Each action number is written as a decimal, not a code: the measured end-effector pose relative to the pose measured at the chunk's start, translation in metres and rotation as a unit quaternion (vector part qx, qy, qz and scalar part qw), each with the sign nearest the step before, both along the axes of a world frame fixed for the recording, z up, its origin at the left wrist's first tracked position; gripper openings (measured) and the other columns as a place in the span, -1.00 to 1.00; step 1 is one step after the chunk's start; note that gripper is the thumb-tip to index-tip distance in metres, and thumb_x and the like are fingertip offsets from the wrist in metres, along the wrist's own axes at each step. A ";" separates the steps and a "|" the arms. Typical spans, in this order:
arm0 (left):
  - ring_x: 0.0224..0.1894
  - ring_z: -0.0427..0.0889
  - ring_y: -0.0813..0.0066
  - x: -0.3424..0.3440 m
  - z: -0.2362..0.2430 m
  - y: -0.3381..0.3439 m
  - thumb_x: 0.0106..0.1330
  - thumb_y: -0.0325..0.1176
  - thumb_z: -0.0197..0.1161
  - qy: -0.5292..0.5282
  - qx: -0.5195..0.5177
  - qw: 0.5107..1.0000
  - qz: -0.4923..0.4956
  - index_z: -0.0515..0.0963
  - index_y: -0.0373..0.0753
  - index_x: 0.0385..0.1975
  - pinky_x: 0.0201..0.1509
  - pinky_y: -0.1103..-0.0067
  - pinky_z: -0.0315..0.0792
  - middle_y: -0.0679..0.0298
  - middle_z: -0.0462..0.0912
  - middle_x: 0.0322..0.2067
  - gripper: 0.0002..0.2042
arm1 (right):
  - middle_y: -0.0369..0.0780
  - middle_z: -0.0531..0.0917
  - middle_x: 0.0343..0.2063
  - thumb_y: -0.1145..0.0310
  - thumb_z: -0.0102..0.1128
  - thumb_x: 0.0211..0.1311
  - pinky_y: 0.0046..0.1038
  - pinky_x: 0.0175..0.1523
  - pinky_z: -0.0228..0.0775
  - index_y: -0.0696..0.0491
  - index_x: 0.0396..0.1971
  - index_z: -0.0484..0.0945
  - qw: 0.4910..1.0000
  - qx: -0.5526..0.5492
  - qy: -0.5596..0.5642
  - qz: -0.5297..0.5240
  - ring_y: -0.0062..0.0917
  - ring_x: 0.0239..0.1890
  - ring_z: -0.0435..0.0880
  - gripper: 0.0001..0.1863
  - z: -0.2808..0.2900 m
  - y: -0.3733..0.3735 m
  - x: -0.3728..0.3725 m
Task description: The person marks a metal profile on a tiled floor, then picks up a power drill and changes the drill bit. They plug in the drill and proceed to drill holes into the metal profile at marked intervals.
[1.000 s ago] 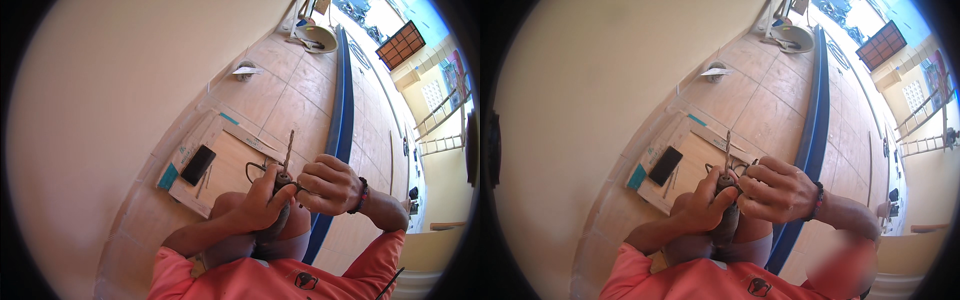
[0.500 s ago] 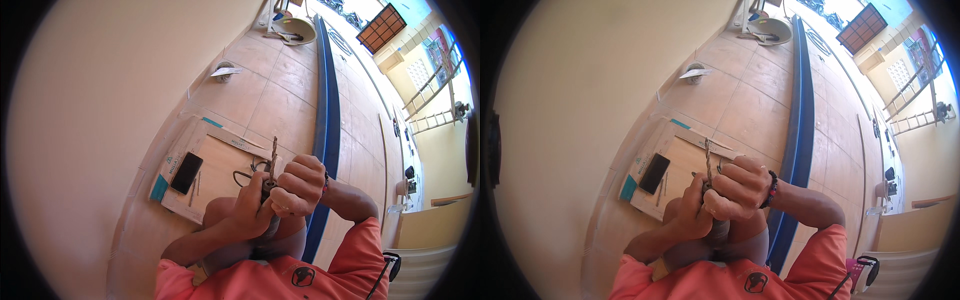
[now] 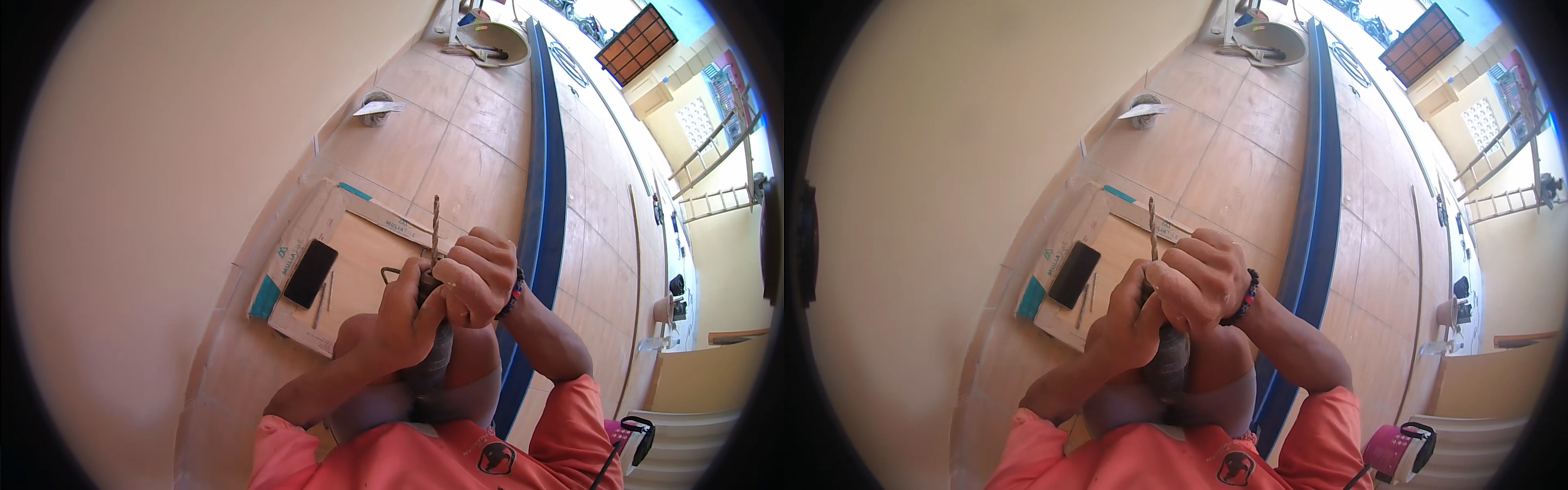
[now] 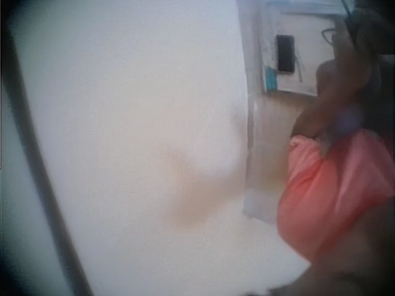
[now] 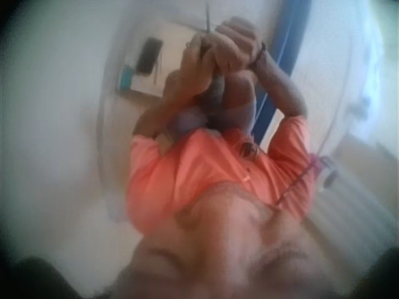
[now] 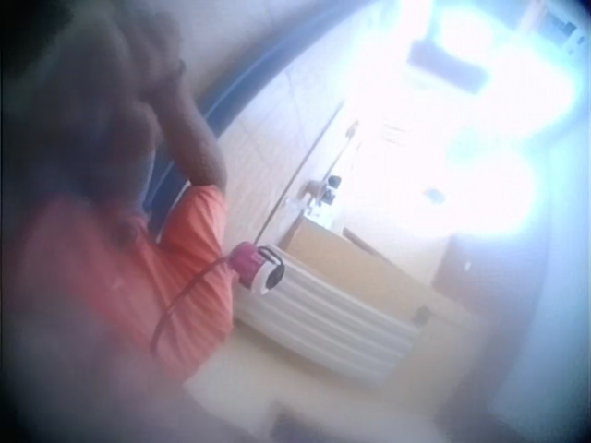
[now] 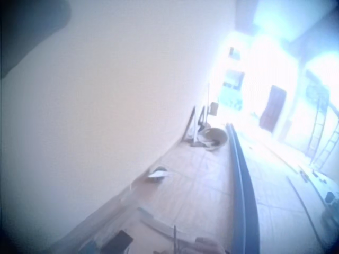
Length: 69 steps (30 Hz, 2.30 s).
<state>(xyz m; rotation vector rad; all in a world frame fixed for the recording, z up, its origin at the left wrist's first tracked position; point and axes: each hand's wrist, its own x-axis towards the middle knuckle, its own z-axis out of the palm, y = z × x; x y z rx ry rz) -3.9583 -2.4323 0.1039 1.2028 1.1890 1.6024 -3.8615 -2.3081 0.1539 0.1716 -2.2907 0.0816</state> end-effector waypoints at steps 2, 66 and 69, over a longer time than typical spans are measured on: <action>-0.40 0.56 0.46 0.001 -0.001 0.004 0.39 -0.31 0.08 -0.015 0.000 1.000 -0.004 0.31 -0.40 -0.10 -0.33 0.49 0.42 0.11 0.55 -0.47 -0.73 | -0.37 0.24 -0.76 0.41 0.09 -0.41 -0.47 -0.63 -0.01 0.11 -0.52 0.46 1.000 -0.016 -0.009 -0.012 -0.57 -0.76 0.23 -0.72 0.000 0.000 0.002; -0.54 0.55 0.22 0.176 0.653 0.176 0.43 -0.06 0.06 -0.295 -0.154 0.902 -0.276 0.32 -0.25 -0.14 -0.41 0.38 0.50 0.12 0.44 -0.52 -0.66 | -0.30 0.59 -0.65 0.32 0.09 0.37 -0.60 -0.64 0.17 0.19 -0.10 0.53 0.476 -0.801 0.153 -0.329 -0.77 -0.69 0.41 -0.74 0.568 0.014 0.432; -0.54 0.54 0.21 0.219 0.641 0.218 0.49 -0.06 -0.05 -0.338 -0.133 0.871 -0.330 0.36 -0.15 -0.07 -0.41 0.37 0.43 0.16 0.47 -0.51 -0.71 | -0.32 0.54 -0.62 0.41 0.12 0.32 -0.66 -0.65 0.12 0.17 -0.11 0.53 0.425 -0.817 0.275 -0.275 -0.76 -0.70 0.38 -0.79 0.540 -0.015 0.459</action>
